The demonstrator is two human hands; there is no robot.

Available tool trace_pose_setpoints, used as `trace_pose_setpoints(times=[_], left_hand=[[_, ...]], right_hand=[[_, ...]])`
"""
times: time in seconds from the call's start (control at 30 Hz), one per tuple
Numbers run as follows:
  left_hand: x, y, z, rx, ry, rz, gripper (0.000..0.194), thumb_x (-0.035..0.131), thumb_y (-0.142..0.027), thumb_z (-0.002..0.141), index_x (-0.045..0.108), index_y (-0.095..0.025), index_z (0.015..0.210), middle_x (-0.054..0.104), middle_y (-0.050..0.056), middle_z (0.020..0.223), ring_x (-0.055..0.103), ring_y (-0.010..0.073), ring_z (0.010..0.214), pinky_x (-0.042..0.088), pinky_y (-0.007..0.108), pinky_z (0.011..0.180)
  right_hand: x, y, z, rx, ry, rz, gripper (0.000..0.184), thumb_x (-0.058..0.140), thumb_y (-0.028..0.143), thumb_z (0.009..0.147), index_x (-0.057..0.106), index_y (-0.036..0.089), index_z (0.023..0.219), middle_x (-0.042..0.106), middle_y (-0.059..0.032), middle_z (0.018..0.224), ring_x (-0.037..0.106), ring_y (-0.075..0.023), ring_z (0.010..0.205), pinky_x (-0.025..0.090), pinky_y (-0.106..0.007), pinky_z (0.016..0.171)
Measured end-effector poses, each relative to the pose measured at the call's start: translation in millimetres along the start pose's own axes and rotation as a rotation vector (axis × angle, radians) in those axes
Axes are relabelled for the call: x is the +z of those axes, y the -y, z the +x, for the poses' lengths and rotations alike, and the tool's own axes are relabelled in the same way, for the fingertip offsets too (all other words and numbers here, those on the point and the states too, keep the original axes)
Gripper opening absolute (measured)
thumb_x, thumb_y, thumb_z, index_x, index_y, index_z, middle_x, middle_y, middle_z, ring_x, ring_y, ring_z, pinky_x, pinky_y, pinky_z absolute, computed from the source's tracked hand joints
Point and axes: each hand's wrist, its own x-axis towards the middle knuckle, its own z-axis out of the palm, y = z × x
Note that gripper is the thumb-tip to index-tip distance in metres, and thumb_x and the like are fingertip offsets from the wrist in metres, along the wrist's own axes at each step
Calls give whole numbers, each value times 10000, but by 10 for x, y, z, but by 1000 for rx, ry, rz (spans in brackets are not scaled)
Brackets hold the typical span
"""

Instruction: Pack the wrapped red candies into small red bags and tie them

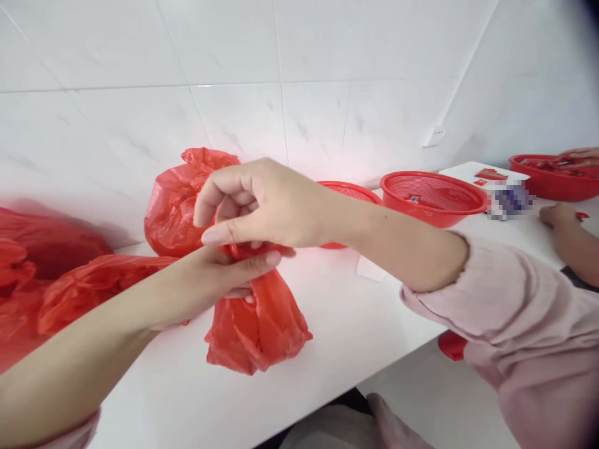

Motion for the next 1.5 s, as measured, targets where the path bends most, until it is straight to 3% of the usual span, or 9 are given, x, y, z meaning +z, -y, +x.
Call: trace_pose_setpoints(times=[0.17, 0.3, 0.53, 0.67, 0.77, 0.87, 1.13, 1.3, 1.5], left_hand=[[-48, 91, 5, -200, -5, -41, 338, 662, -555, 796, 680, -219, 832, 671, 8, 797, 622, 107, 647, 532, 179, 544], [-88, 208, 21, -195, 165, -152, 371, 584, -557, 865, 570, -214, 724, 479, -65, 483, 448, 74, 422, 419, 177, 430], [-110, 185, -17, 36, 302, 210, 196, 589, -337, 888, 719, -192, 867, 720, 31, 834, 635, 162, 750, 520, 274, 701], [-32, 205, -24, 114, 184, 380, 151, 563, -174, 826, 698, -214, 774, 656, -23, 702, 590, 121, 647, 489, 233, 614], [16, 323, -7, 177, -34, 441, 164, 502, -79, 740, 585, -209, 684, 453, -71, 525, 403, 80, 469, 337, 191, 434], [37, 454, 2, 320, -174, 482, 206, 461, -32, 703, 530, -218, 759, 453, -74, 553, 434, 91, 498, 397, 209, 500], [-13, 669, -100, 568, -89, 654, 327, 502, -213, 928, 629, -267, 1224, 657, 55, 1239, 640, 205, 1104, 523, 309, 912], [-211, 1115, -386, 493, -166, 840, 232, 486, -277, 957, 669, -260, 1098, 742, 46, 1042, 694, 219, 909, 535, 306, 789], [-214, 1482, -921, 516, -177, 838, 87, 551, -228, 920, 630, -250, 948, 727, 51, 967, 688, 220, 895, 525, 279, 741]], right_hand=[[64, -361, -171, 24, -67, 25, 176, 675, 185, 831, 612, 172, 995, 662, -19, 1044, 639, -106, 880, 556, -240, 728], [80, -560, -378, 132, -131, 17, 70, 667, 200, 832, 617, 170, 870, 645, 12, 838, 619, -97, 770, 541, -253, 708], [113, -436, -581, 167, -7, 127, 134, 672, 311, 856, 671, 177, 866, 695, -21, 897, 658, -132, 835, 543, -267, 757], [275, -698, -505, 169, -258, 112, 197, 482, 268, 974, 643, 197, 1064, 689, -43, 1081, 638, -153, 1048, 503, -327, 938], [396, -881, -463, 234, -195, 186, 279, 418, 181, 977, 607, 220, 1179, 661, -40, 1180, 611, -150, 1113, 474, -350, 994], [446, -947, -469, 270, -108, 226, 368, 439, 132, 936, 563, 239, 1265, 640, -39, 1210, 637, -142, 995, 512, -337, 899], [398, -942, -652, 210, -123, 27, 251, 462, 329, 981, 638, 181, 882, 692, -18, 907, 617, -127, 804, 467, -277, 759], [407, -1117, -922, 382, -210, -141, 321, 440, 351, 984, 618, 189, 770, 730, -9, 849, 605, -116, 704, 418, -262, 688], [446, -1772, -1056, 570, -312, -230, 296, 490, 349, 942, 595, 193, 714, 723, -21, 783, 634, -150, 746, 434, -283, 739]])
